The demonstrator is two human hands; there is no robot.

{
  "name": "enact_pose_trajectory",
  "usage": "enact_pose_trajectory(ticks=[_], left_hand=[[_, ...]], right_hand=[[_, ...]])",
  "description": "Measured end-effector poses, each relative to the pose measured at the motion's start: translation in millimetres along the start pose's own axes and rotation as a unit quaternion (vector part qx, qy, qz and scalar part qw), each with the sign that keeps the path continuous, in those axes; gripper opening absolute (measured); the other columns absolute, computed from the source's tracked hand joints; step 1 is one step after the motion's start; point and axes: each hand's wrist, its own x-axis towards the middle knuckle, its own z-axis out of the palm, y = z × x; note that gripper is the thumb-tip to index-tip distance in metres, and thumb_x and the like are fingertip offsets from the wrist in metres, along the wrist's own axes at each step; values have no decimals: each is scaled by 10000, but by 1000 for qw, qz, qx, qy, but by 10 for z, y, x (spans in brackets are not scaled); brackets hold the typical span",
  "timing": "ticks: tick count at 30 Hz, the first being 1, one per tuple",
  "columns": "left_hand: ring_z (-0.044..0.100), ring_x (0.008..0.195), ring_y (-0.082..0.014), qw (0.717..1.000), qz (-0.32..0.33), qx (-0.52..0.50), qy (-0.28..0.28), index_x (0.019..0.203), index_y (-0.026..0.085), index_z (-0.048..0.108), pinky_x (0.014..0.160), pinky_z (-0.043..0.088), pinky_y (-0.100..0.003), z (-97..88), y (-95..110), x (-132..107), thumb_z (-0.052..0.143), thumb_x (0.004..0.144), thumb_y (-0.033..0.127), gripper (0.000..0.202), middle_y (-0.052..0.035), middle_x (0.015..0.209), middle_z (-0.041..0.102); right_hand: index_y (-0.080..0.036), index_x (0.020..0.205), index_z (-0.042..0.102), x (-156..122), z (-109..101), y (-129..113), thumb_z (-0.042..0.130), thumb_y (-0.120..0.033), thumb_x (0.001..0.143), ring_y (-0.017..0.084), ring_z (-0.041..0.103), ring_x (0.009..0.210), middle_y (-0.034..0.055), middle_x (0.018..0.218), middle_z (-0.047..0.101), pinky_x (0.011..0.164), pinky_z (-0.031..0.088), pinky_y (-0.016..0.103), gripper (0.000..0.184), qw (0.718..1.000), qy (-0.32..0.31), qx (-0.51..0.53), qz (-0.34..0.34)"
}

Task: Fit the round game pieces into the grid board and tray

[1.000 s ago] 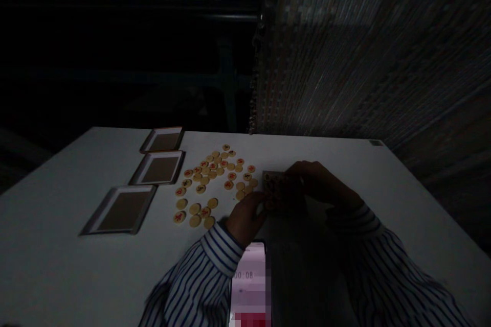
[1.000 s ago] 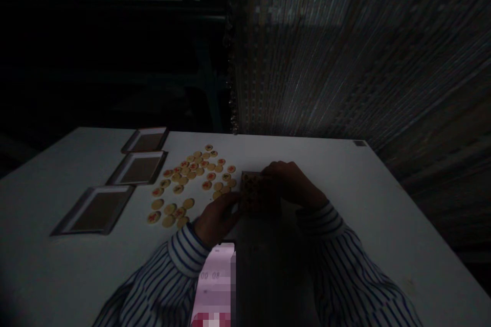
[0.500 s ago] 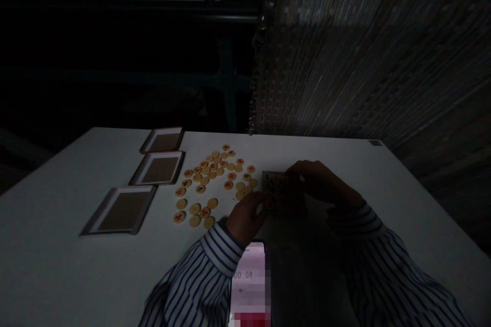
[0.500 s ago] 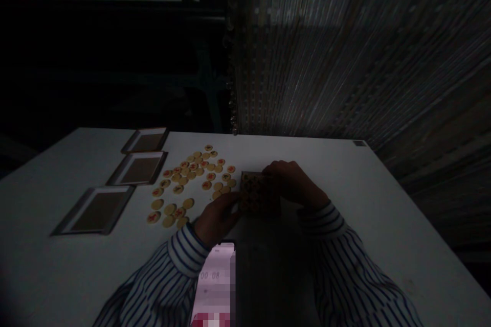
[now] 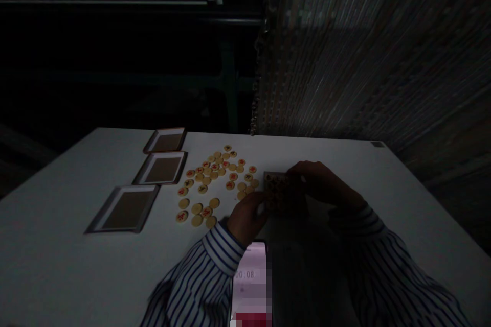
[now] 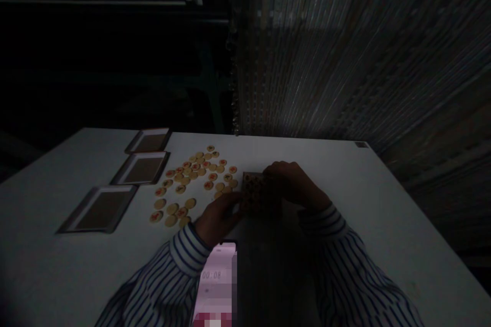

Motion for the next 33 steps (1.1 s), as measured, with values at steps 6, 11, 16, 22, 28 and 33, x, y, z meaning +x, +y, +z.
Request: enact_pose_trajectory(ticks=[6, 11, 16, 22, 28, 33], left_hand=[[570, 952, -181, 1000, 0, -6, 25, 1032, 154, 565, 841, 466, -320, -27, 31, -7, 537, 743, 183, 292, -89, 1014, 621], [590, 857, -166, 999, -2, 3, 35, 1004, 173, 572, 767, 490, -299, -50, 25, -11, 552, 719, 163, 286, -69, 944, 630], [588, 844, -161, 999, -8, 7, 41, 976, 160, 578, 756, 485, -289, -94, 10, -17, 536, 737, 187, 244, -71, 927, 623], [588, 839, -153, 998, -30, 0, 60, 990, 180, 581, 768, 477, -293, -259, 7, -14, 528, 757, 222, 243, -59, 940, 628], [588, 833, -158, 994, -59, 27, 91, 959, 162, 597, 770, 471, -299, -566, -129, 69, 524, 763, 314, 258, -61, 911, 637], [589, 870, -176, 987, -101, 86, 93, 959, 175, 608, 791, 464, -304, -853, -272, 211, 522, 749, 355, 289, -59, 969, 640]], right_hand=[[-169, 925, 616, 5, -41, -41, 520, -177, 739, 161, 575, 755, 74, 874, 641, 647, 400, 255, 209, 1000, -14, 9, 7], [-176, 934, 609, 6, -34, -31, 516, -193, 746, 158, 570, 762, 65, 874, 639, 659, 395, 256, 211, 1000, -2, 17, 1], [-164, 964, 601, 17, -20, -22, 492, -199, 765, 160, 569, 783, 76, 882, 636, 676, 394, 264, 230, 1000, 10, 16, -4], [-165, 999, 589, 47, -36, -43, 492, -207, 772, 174, 571, 839, 83, 935, 635, 706, 401, 280, 251, 1000, 6, 9, 1], [-153, 979, 603, 114, -72, -99, 444, -242, 818, 171, 578, 822, 90, 927, 639, 713, 401, 273, 243, 1000, 25, 8, 2], [-165, 985, 601, 198, -83, -138, 422, -280, 835, 175, 574, 839, 79, 918, 640, 730, 395, 280, 260, 999, 38, 1, 4]])
